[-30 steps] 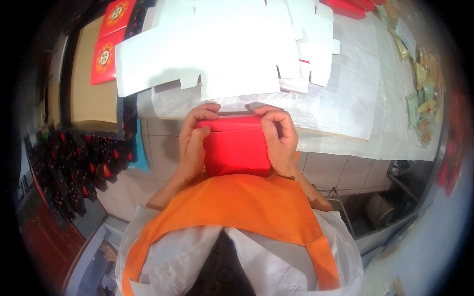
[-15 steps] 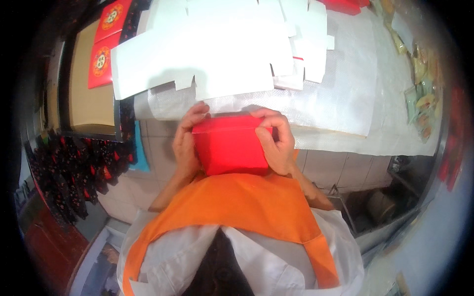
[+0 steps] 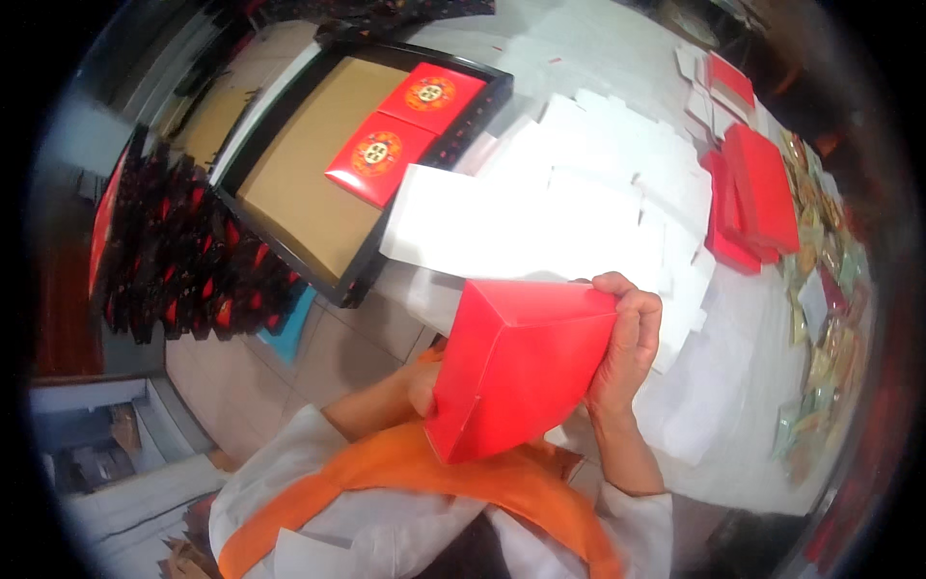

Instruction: The person folds flat white cardboard pieces into small red gift boxes. They insert small packaged items into the boxes and place the finished boxes into a larger black tray. The process is repeated multiple times throughout the clip.

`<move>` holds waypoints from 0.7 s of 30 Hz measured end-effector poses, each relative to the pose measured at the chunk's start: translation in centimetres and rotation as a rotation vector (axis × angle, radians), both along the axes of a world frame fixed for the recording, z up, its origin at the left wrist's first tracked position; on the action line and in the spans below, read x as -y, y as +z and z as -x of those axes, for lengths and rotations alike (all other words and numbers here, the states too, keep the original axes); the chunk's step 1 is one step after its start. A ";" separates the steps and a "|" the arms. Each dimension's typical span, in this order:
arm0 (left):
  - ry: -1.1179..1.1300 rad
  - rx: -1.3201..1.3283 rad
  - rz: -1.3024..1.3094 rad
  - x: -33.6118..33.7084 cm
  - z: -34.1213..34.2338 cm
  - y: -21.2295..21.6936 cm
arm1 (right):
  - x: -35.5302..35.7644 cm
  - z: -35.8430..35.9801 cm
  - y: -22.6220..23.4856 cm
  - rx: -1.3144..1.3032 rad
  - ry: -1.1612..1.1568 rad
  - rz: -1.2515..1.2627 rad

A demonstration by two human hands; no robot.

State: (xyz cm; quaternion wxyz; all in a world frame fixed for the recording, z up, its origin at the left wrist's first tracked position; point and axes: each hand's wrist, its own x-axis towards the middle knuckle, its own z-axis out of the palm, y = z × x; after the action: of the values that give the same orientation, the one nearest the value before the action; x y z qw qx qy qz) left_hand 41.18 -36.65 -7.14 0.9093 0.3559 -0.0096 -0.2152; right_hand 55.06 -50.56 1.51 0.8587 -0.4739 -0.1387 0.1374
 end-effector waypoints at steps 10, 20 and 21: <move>0.440 0.117 -1.198 -14.8 2.1 13.9 | -4.5 -6.3 -0.2 0.408 0.173 0.277; -0.005 -0.143 -2.287 -23.4 1.0 10.2 | -2.5 -8.9 -3.4 0.187 0.116 0.428; 0.056 -0.167 -2.263 -23.1 0.7 9.6 | -2.5 -8.7 -3.3 0.177 0.118 0.445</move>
State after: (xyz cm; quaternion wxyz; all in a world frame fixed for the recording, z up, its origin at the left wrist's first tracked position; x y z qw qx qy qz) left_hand 40.49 -13.53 2.45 0.0675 0.9580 0.2590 -0.1030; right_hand 63.76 -48.09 -1.84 0.7083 -0.6525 -0.2071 0.1722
